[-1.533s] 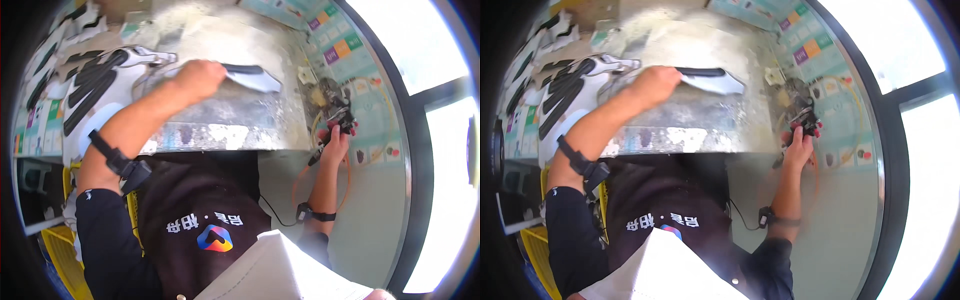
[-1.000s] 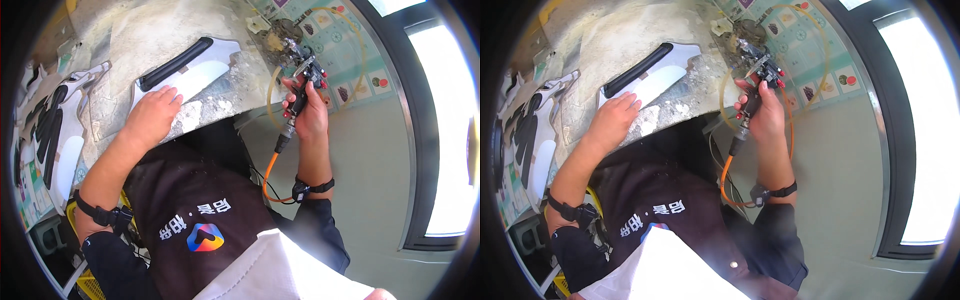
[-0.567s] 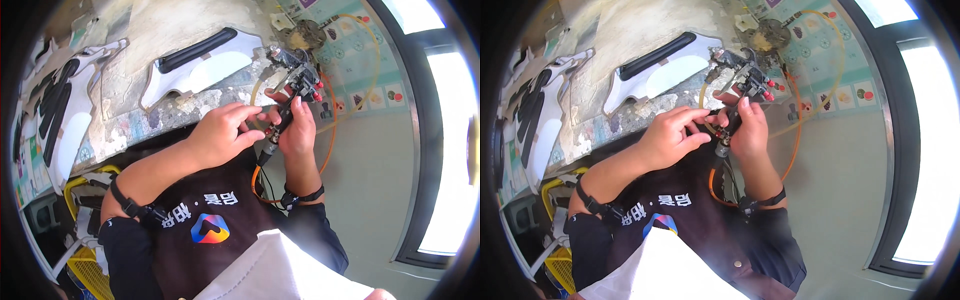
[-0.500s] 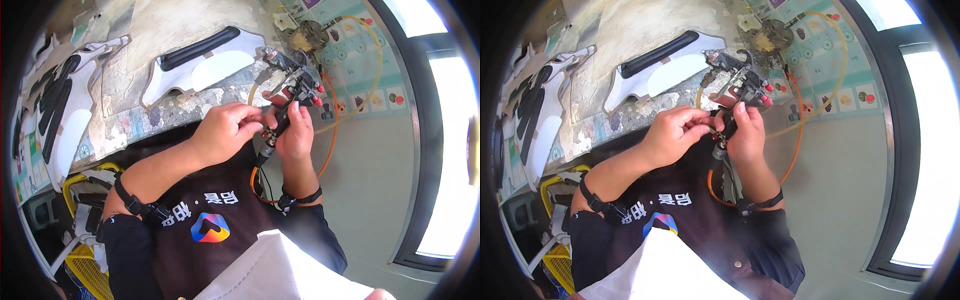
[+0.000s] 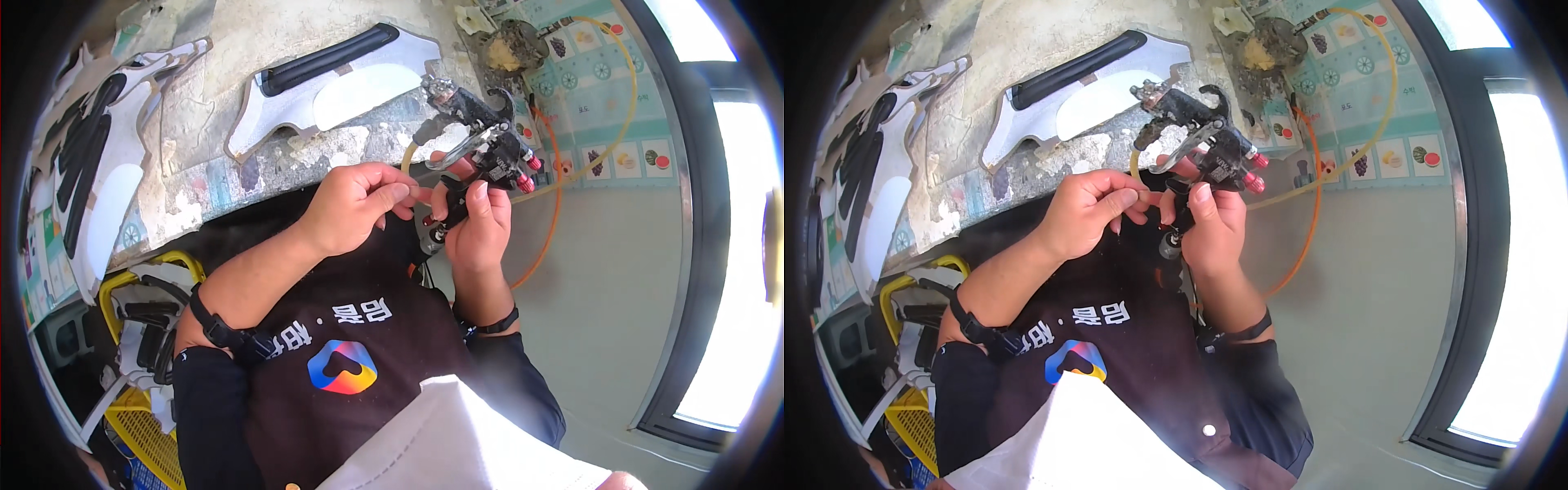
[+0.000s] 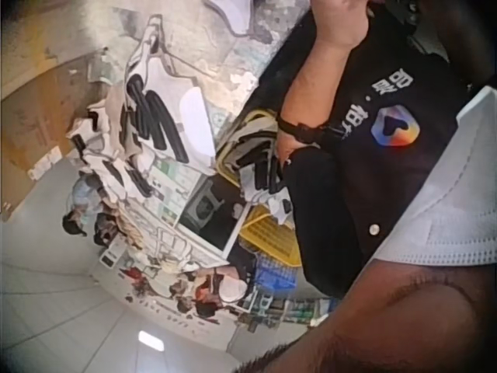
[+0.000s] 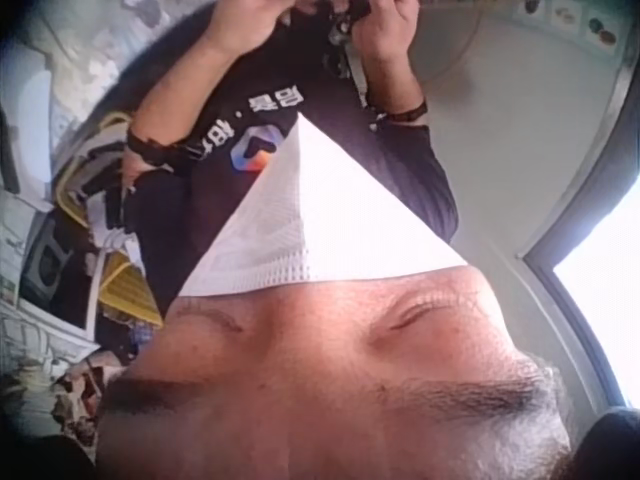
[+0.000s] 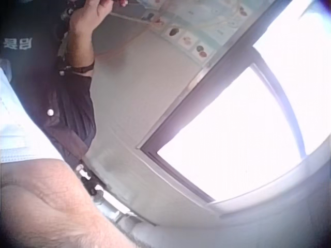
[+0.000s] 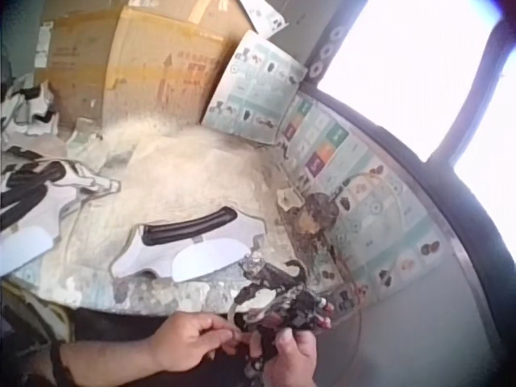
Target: The recorder uses a spray gun to apply adhesive to white shoe upper components.
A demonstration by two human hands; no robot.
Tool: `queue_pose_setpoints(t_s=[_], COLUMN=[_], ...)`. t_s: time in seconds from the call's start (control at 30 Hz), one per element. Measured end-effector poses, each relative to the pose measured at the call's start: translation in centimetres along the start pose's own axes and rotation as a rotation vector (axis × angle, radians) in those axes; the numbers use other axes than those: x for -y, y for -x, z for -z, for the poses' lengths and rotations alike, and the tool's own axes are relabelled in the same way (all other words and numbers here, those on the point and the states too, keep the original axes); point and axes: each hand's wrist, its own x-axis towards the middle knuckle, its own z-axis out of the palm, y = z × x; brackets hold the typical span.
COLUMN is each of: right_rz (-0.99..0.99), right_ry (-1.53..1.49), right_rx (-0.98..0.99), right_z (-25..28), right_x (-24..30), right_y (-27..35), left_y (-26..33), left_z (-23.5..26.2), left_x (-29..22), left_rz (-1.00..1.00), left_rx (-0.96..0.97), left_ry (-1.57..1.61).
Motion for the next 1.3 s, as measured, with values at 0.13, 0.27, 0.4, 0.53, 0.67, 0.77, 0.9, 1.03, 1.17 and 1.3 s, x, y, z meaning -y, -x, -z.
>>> queue_pose_setpoints(t_s=[0.13, 0.27, 0.4, 0.53, 0.67, 0.77, 0.9, 1.03, 1.17, 1.3], right_rz=[-0.018, -0.033, -0.029, -0.025, -0.057, -0.066, -0.078, -0.069, -0.063, -0.059], right_ry=[-0.054, -0.06, -0.036, 0.008, 0.017, -0.001, -0.015, -0.022, 0.007, -0.041], right_rx=[-0.015, -0.024, -0.022, -0.031, -0.034, -0.011, -0.045, -0.074, -0.052, -0.125], right_z=[0.3, 0.4, 0.1, -0.1, -0.4, -0.6, -0.4, -0.4, -0.4, -0.3], right_x=[-0.1, -0.3, -0.3, -0.7, -0.5, -0.4, -0.3, -0.5, -0.6, -0.8], right_y=[-0.2, -0.1, 0.2, 0.1, 0.3, 0.3, 0.1, 0.1, 0.1, 0.1], left_y=[0.0, 0.1, 0.7, 0.6, 1.0, 1.2, 1.4, 1.3, 1.1, 1.2], left_z=[0.0, -0.2, -0.8, -0.9, -1.5, -1.6, -0.9, -1.2, -1.5, -1.9], left_x=[0.5, 0.9, 1.0, 2.1, 3.1, 2.9, 3.2, 3.6, 3.5, 4.0], left_rz=[-0.027, -0.031, -0.108, -0.161, -0.198, -0.251, -0.31, -0.512, -0.618, -0.607], left_rx=[0.028, 0.01, -0.054, -0.085, -0.083, -0.096, -0.016, -0.053, -0.122, -0.163], left_ry=[0.057, 0.063, 0.004, 0.026, -0.063, -0.115, -0.179, -0.341, -0.414, -0.33])
